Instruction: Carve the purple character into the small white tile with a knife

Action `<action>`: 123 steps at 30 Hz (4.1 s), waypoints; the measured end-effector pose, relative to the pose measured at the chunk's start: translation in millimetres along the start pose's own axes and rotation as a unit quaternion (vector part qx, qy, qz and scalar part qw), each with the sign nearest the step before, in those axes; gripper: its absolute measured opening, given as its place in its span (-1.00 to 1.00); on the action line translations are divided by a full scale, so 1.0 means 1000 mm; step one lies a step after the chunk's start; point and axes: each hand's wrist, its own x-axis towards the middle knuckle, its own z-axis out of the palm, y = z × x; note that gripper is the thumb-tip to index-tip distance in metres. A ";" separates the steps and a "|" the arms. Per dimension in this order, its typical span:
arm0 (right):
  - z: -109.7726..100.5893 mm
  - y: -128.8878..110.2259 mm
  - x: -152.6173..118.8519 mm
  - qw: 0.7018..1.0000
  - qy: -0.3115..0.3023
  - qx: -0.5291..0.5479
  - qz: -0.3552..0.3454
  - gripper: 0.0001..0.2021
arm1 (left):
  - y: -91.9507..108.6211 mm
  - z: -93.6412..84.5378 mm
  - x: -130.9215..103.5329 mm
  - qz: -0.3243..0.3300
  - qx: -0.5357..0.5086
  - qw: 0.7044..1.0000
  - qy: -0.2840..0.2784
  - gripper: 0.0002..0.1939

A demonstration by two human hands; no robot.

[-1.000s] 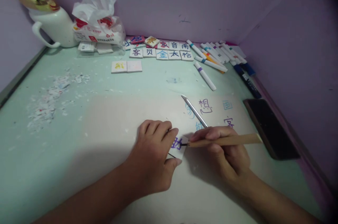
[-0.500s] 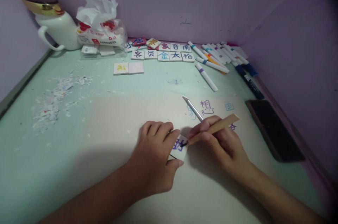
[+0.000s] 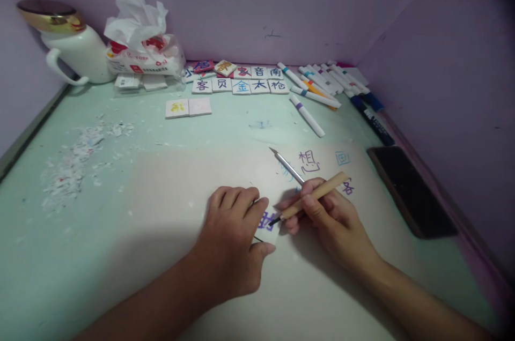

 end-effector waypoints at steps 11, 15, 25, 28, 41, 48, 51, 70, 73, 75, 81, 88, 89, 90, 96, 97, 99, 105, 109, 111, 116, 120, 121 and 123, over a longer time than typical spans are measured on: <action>-0.006 -0.002 -0.003 0.995 0.050 0.014 -0.082 -0.87 | 0.000 -0.001 0.001 -0.004 0.006 1.000 -0.006 -0.56; -0.005 -0.001 -0.008 0.987 0.020 -0.073 -0.139 -0.92 | 0.000 0.000 0.000 -0.002 0.008 1.000 -0.004 -0.57; 0.000 -0.001 -0.009 0.959 -0.009 -0.225 -0.171 -0.94 | -0.001 0.000 0.001 0.000 0.007 1.000 -0.001 -0.57; 0.001 0.000 -0.007 0.977 -0.015 -0.164 -0.134 -0.95 | 0.000 0.000 0.002 0.000 0.004 1.000 -0.003 -0.58; -0.001 0.002 -0.005 0.992 0.006 -0.036 -0.119 -0.93 | -0.001 0.000 0.001 0.000 0.004 1.000 -0.002 -0.57; -0.002 0.002 -0.009 0.972 -0.013 -0.172 -0.160 -0.93 | -0.001 0.000 0.001 0.001 0.009 1.000 -0.001 -0.57; 0.000 0.002 -0.009 0.977 -0.022 -0.151 -0.149 -0.94 | -0.001 0.000 0.001 0.001 0.008 1.000 -0.004 -0.56; -0.006 0.003 -0.002 0.991 0.073 0.017 -0.110 -0.91 | -0.002 0.003 0.000 -0.009 0.036 0.999 0.024 -0.59; -0.006 0.003 -0.005 0.990 0.072 0.004 -0.124 -0.92 | -0.002 0.003 0.000 -0.005 0.050 0.998 0.035 -0.57; -0.007 0.004 -0.009 0.989 0.067 -0.009 -0.135 -0.93 | -0.002 0.004 0.000 -0.004 0.059 0.997 0.042 -0.56; -0.008 0.008 -0.026 0.986 0.040 -0.040 -0.156 -0.91 | -0.001 0.003 -0.003 -0.007 0.071 0.997 0.040 -0.54; -0.005 0.009 -0.039 0.967 0.035 -0.148 -0.206 -0.89 | 0.002 0.001 -0.001 -0.031 0.058 0.998 0.016 -0.58; -0.004 0.008 -0.039 0.965 0.035 -0.153 -0.209 -0.89 | 0.002 0.000 -0.001 -0.033 0.057 0.998 0.014 -0.58; -0.004 0.008 -0.039 0.965 0.035 -0.155 -0.210 -0.89 | 0.002 0.000 -0.002 -0.035 0.056 0.998 0.013 -0.59; -0.009 0.010 -0.037 0.945 0.075 -0.193 -0.252 -0.85 | 0.002 -0.001 -0.002 -0.045 0.043 0.998 0.004 -0.59; -0.010 0.010 -0.035 0.940 0.082 -0.204 -0.262 -0.82 | 0.002 -0.001 -0.003 -0.047 0.042 0.998 0.003 -0.59; -0.014 0.008 -0.032 0.931 0.090 -0.225 -0.271 -0.77 | 0.003 -0.001 -0.003 -0.049 0.043 0.998 0.002 -0.59; -0.019 0.002 -0.027 0.920 0.108 -0.242 -0.288 -0.75 | 0.002 0.000 -0.001 -0.045 0.052 0.998 0.000 -0.60; -0.009 -0.001 -0.033 0.927 0.043 -0.251 -0.274 -0.84 | 0.002 0.000 -0.001 -0.039 0.072 0.997 0.004 -0.60; -0.003 -0.001 -0.035 0.926 -0.005 -0.252 -0.280 -0.85 | 0.002 0.000 -0.002 -0.034 0.080 0.996 0.005 -0.58; -0.001 0.002 -0.034 0.929 0.023 -0.237 -0.285 -0.81 | 0.004 -0.001 -0.003 -0.034 0.074 0.997 -0.016 -0.55; -0.016 -0.003 -0.020 0.873 0.096 -0.361 -0.314 -0.74 | 0.004 -0.002 -0.003 -0.034 0.075 0.996 -0.019 -0.57; -0.021 -0.006 -0.015 0.854 0.111 -0.397 -0.318 -0.73 | 0.004 -0.002 -0.003 -0.033 0.075 0.996 -0.016 -0.57; -0.034 -0.012 -0.003 0.819 0.086 -0.471 -0.316 -0.71 | 0.004 -0.002 -0.002 -0.033 0.077 0.996 -0.012 -0.58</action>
